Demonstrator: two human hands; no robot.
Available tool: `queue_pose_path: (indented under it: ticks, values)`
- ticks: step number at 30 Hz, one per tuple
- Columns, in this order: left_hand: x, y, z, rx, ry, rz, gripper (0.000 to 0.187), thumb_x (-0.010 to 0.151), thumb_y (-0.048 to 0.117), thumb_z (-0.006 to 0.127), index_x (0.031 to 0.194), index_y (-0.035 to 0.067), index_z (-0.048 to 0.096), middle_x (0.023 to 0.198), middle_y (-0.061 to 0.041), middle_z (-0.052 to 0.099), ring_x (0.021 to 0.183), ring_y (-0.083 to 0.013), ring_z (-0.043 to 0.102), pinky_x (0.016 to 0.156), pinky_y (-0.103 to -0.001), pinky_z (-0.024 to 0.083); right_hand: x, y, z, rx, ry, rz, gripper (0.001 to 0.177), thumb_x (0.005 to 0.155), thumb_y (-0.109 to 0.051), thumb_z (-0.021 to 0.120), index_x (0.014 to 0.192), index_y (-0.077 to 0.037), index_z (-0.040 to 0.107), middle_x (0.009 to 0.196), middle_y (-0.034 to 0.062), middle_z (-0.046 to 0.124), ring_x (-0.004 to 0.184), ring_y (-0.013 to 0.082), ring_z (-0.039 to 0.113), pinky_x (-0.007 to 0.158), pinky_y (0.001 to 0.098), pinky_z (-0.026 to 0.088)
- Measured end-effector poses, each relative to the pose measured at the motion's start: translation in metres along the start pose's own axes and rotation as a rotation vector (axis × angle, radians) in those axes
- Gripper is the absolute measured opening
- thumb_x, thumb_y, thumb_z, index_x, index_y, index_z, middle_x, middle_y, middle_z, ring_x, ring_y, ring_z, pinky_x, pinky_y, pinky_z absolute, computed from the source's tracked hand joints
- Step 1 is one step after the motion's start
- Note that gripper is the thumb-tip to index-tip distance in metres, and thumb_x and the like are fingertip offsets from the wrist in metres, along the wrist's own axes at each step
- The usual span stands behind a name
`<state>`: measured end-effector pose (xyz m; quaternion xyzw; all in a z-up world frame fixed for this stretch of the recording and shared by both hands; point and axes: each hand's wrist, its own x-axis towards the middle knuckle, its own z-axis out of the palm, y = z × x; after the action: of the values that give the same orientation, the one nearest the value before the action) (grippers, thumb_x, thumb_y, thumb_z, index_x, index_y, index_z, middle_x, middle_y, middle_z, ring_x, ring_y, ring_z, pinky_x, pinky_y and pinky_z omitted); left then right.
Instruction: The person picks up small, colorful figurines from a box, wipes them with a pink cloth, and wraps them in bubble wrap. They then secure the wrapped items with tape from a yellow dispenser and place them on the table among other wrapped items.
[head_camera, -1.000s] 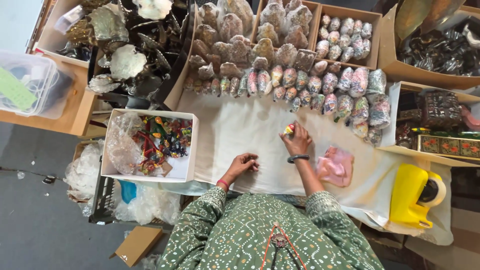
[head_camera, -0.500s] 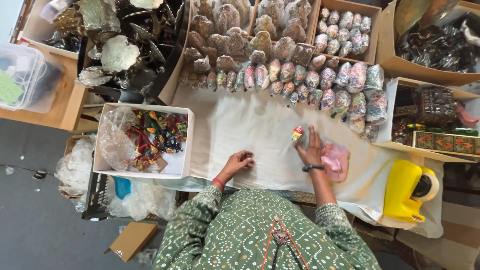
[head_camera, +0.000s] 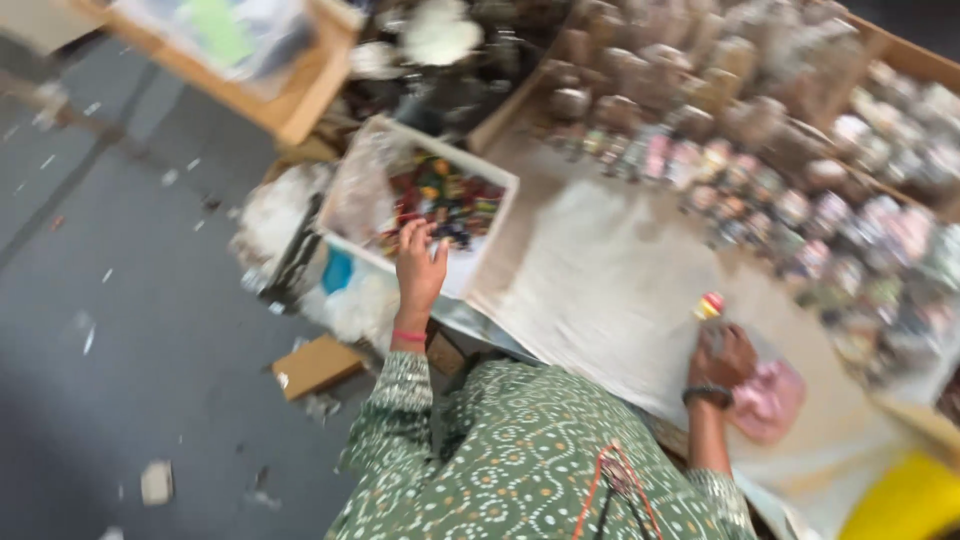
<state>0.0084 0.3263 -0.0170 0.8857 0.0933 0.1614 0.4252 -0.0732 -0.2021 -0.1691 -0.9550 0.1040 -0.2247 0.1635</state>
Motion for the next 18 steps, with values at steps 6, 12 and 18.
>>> queue_pose_path:
  ticks: [6,12,18]
  values:
    - [0.009,-0.065,-0.022,0.034,0.215,-0.112,0.025,0.092,0.007,0.072,0.116,0.003,0.065,0.134,-0.015,0.057,0.082,-0.0214,0.074,0.077,-0.034,0.061,-0.003,-0.006,-0.004,-0.017,-0.011,0.023,0.027,0.097,-0.020,0.077,0.120,-0.007,0.070,0.135,0.0078,0.064,0.134,0.0320,0.056,0.113,0.0497,0.043]
    - [0.013,-0.087,-0.024,0.224,0.402,-0.145,0.024,0.090,0.004,0.069,0.113,0.002,0.065,0.136,-0.020,0.055,0.108,-0.0325,0.067,0.091,-0.041,0.055,-0.004,-0.005,-0.003,-0.064,-0.030,0.041,0.029,0.094,-0.017,0.077,0.121,-0.006,0.069,0.135,0.0084,0.064,0.133,0.0339,0.055,0.110,0.0512,0.042]
    - [0.042,-0.087,-0.033,0.327,0.432,-0.179,0.033,0.086,0.007,0.072,0.118,0.003,0.065,0.137,-0.020,0.056,0.131,-0.0384,0.053,0.112,-0.045,0.045,-0.004,-0.006,-0.003,-0.056,-0.054,0.062,0.031,0.094,-0.018,0.077,0.121,-0.006,0.069,0.137,0.0081,0.063,0.135,0.0338,0.053,0.110,0.0514,0.042]
